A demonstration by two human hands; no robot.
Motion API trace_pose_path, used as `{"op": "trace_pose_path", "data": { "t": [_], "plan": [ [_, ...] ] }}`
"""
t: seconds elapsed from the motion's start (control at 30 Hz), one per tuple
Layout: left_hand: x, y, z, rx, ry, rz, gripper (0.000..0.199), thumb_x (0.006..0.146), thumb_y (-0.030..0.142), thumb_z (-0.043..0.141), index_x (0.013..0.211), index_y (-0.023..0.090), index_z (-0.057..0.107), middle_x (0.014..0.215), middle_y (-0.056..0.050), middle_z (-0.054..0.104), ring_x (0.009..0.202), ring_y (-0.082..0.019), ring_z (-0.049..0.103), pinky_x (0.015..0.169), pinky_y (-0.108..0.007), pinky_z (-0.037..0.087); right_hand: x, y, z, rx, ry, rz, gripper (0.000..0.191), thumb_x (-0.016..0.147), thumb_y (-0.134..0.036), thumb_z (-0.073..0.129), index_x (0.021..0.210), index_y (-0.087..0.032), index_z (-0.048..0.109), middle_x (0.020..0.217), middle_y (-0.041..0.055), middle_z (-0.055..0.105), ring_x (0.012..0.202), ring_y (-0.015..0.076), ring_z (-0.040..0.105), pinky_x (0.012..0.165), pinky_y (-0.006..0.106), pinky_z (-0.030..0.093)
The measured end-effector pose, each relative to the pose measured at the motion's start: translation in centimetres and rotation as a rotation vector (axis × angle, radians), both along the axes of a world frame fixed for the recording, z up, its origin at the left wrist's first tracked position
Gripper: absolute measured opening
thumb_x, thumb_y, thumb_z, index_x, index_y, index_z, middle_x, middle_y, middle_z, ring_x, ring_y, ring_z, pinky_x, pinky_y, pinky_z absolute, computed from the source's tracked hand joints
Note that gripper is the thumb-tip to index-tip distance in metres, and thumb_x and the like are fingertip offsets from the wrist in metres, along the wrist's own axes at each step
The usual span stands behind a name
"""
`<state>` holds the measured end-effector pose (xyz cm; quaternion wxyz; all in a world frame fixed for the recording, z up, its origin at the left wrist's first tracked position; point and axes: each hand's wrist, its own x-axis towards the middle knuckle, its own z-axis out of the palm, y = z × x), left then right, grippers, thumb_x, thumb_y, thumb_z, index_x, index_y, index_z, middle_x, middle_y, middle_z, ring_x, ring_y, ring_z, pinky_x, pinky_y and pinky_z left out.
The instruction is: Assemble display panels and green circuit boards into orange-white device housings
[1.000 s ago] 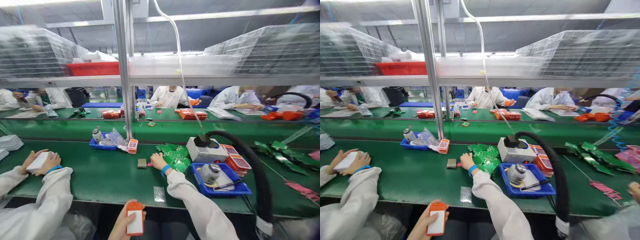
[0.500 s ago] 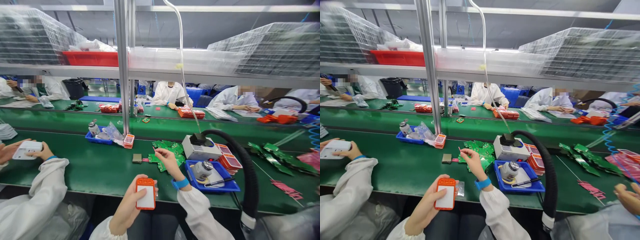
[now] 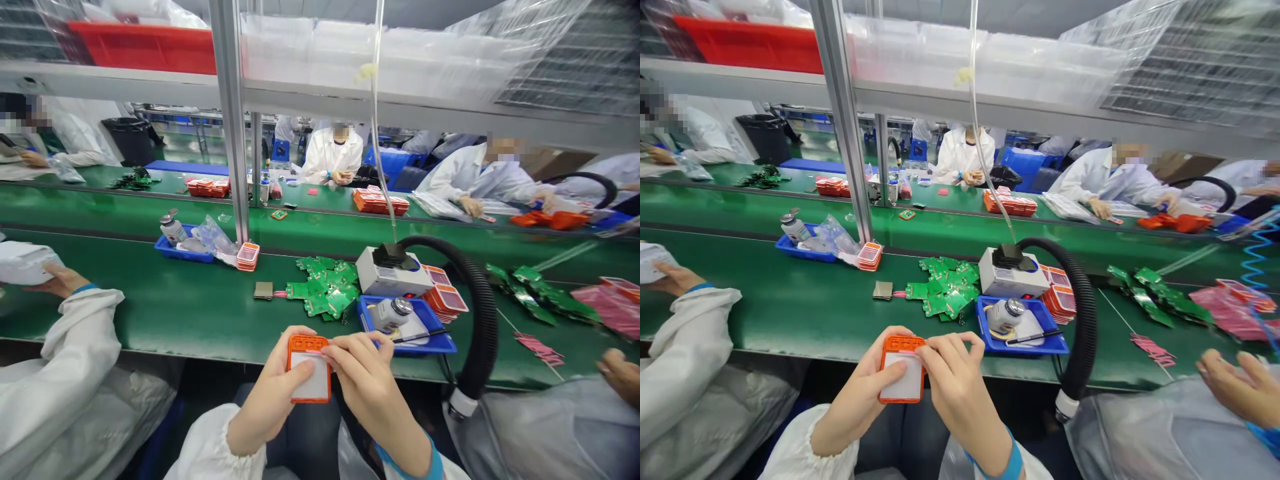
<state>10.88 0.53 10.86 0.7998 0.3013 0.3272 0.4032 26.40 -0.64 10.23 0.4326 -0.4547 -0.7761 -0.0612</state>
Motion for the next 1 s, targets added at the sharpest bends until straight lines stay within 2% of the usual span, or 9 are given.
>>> {"op": "trace_pose_path", "data": {
  "t": [0.1,0.27,0.6,1.0],
  "plan": [
    [0.3,-0.3,0.3,0.009,0.020,0.002,0.046,0.072,0.034,0.077,0.107,0.021,0.050,0.092,-0.001,0.063,0.078,-0.010,0.056,0.068,-0.021,0.045,0.1,-0.4,0.0,0.019,-0.057,-0.011,0.021,0.093,-0.003,0.044,0.091,-0.014,0.061,0.085,0.0041,0.065,0.076,0.0142,0.058,0.085,0.038,0.031],
    [0.6,-0.4,0.3,0.007,0.042,0.009,0.050,0.070,0.038,0.077,0.108,0.021,0.049,0.091,0.000,0.061,0.077,-0.010,0.054,0.068,-0.022,0.044,0.0,-0.6,-0.3,0.010,-0.103,-0.027,0.022,0.096,-0.007,0.042,0.091,-0.014,0.061,0.086,0.0065,0.064,0.079,0.0156,0.058,0.087,0.040,0.030],
    [1.0,-0.5,-0.2,0.050,0.076,0.002,0.044,0.073,0.040,0.075,0.106,0.022,0.051,0.091,0.001,0.058,0.080,-0.011,0.050,0.073,-0.023,0.041,0.1,-0.7,-0.6,-0.005,-0.152,-0.013,0.026,0.099,-0.011,0.035,0.096,-0.016,0.060,0.086,0.0048,0.066,0.078,0.0149,0.056,0.090,0.040,0.027],
    [1.3,-0.2,-0.4,0.039,0.077,-0.015,0.044,0.073,0.042,0.075,0.104,0.022,0.051,0.088,0.002,0.056,0.077,-0.010,0.050,0.069,-0.022,0.038,-0.1,-0.6,-0.4,-0.011,-0.169,0.001,0.028,0.099,-0.012,0.034,0.092,-0.017,0.060,0.084,0.0039,0.066,0.077,0.0146,0.056,0.091,0.041,0.026]
  ]
}}
